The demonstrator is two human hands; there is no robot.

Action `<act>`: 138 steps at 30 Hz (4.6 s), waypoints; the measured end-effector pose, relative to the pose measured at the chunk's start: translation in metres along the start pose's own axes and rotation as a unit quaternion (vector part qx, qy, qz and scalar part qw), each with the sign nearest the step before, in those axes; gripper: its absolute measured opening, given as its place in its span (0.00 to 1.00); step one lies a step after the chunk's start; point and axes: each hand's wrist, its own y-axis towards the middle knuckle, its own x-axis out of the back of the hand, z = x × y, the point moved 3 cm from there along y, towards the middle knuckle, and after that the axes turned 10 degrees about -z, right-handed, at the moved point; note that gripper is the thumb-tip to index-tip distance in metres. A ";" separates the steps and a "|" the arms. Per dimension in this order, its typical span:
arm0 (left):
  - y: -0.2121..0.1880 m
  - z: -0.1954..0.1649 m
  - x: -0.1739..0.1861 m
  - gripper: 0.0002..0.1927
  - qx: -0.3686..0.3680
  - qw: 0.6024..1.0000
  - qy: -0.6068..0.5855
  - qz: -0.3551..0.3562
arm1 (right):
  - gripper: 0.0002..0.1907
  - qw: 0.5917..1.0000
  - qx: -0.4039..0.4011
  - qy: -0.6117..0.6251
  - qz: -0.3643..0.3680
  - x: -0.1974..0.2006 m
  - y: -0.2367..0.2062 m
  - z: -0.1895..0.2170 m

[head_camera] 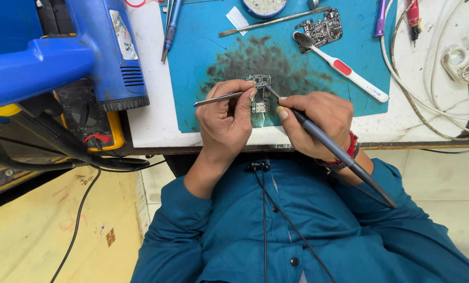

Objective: The person solders a small circuit board on a repair bench, holding the board steady with tweezers in one hand while applying a soldering iron to its components with the other. They reposition the board and continue soldering different points, at one point propping a steel ruler against the board to hold it.

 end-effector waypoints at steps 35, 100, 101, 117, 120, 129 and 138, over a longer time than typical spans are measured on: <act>0.003 0.025 0.013 0.07 0.118 0.959 -0.240 -0.097 | 0.34 0.980 0.058 -0.184 0.057 -0.017 0.012 0.014; -0.008 -0.002 0.003 0.05 0.022 0.999 -0.021 0.034 | 0.06 0.998 -0.017 0.049 -0.019 0.007 -0.008 -0.012; -0.007 -0.001 0.003 0.05 0.027 0.999 -0.021 0.034 | 0.06 0.998 -0.019 0.050 -0.019 0.007 -0.008 -0.012; -0.007 -0.002 0.005 0.05 0.011 0.999 -0.021 0.030 | 0.05 0.998 -0.008 0.056 -0.022 0.006 -0.008 -0.013; -0.008 -0.001 0.005 0.05 0.010 0.999 -0.021 0.028 | 0.05 0.998 -0.014 0.051 -0.021 0.006 -0.008 -0.012; -0.009 0.000 0.005 0.05 0.012 0.999 -0.033 0.031 | 0.05 0.998 -0.005 0.057 -0.020 0.006 -0.006 -0.011; -0.009 0.000 0.004 0.05 0.016 0.999 -0.028 0.029 | 0.04 0.998 -0.006 0.054 -0.027 0.006 -0.006 -0.010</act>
